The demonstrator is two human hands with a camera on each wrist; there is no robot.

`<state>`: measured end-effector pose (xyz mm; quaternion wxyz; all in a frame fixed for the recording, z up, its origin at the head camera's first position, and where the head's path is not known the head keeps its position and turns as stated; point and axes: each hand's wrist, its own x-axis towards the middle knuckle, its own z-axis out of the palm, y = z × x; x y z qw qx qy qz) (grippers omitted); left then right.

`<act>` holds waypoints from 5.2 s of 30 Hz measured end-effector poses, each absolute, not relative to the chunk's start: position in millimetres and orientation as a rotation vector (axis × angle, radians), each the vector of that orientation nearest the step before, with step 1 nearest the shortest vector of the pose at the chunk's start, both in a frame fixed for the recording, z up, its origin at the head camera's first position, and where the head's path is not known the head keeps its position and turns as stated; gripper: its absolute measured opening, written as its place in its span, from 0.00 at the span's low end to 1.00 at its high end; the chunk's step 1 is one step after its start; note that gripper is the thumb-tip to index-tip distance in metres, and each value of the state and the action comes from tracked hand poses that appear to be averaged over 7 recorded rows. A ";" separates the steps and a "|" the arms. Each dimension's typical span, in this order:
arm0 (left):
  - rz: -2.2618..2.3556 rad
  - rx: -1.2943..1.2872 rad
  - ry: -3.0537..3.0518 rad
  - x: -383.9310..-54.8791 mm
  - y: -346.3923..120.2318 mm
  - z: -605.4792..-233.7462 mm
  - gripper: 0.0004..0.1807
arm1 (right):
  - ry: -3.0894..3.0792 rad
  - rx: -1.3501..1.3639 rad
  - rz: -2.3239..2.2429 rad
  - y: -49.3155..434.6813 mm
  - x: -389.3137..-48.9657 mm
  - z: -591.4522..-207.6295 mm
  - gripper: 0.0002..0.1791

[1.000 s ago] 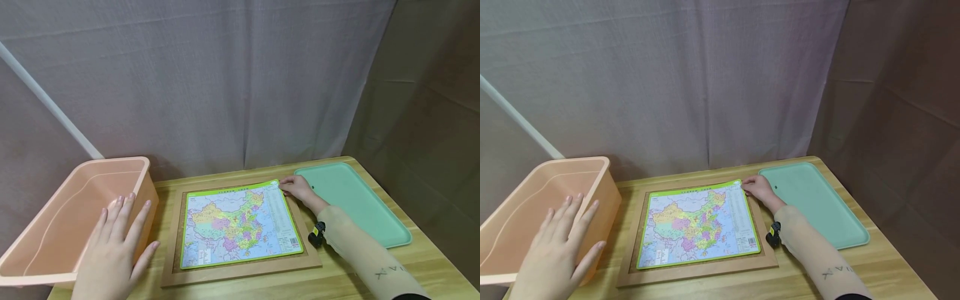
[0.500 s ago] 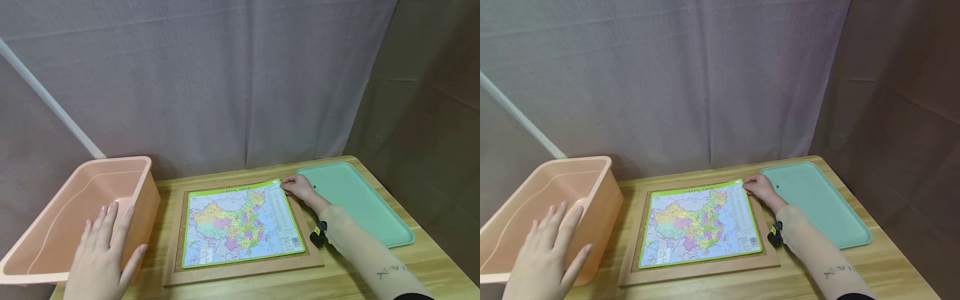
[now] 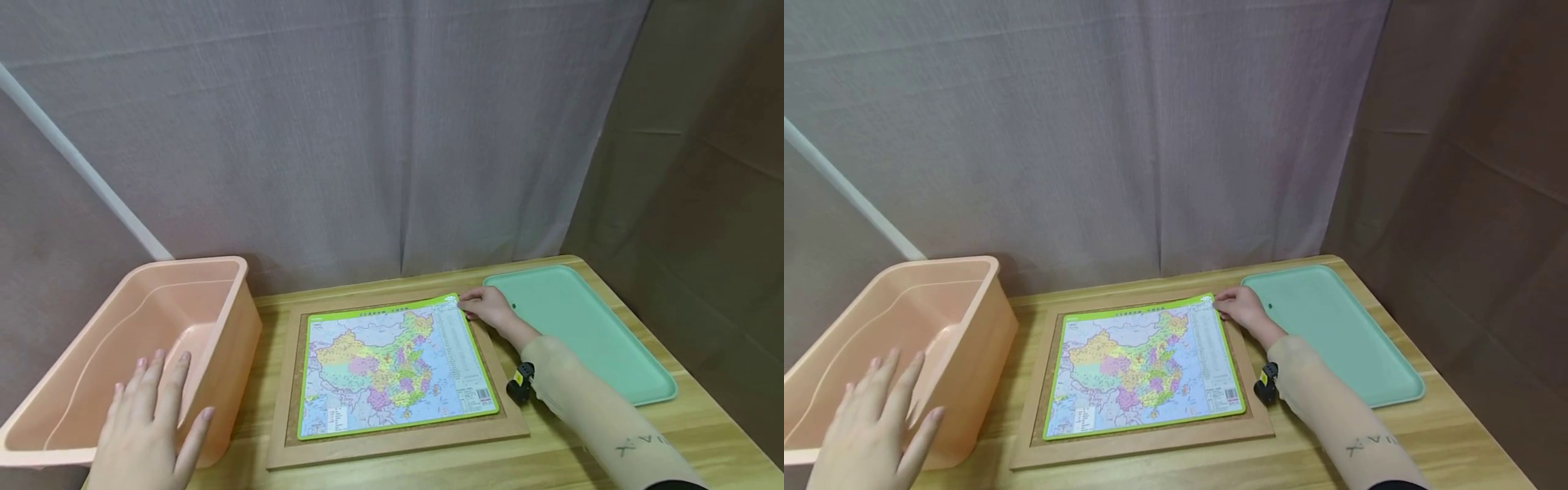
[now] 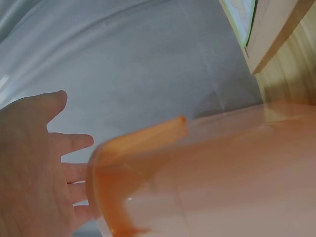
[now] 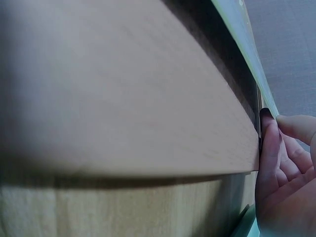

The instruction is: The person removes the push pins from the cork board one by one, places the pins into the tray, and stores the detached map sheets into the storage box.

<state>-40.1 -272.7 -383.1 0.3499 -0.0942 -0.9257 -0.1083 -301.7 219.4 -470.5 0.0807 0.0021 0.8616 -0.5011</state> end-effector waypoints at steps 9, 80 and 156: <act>-0.339 -0.171 -2.385 -33.4 -279.2 -396.8 0.40 | 2.556 0.019 -1.520 219.2 -302.2 -470.6 0.20; -0.347 -0.062 -2.144 -13.8 -294.6 -440.9 0.30 | 2.605 -0.217 -1.504 210.9 -294.1 -433.6 0.21; -0.336 -0.008 -2.143 -15.4 -268.0 -481.5 0.30 | 2.444 -0.376 -1.910 187.0 -294.8 -315.2 0.21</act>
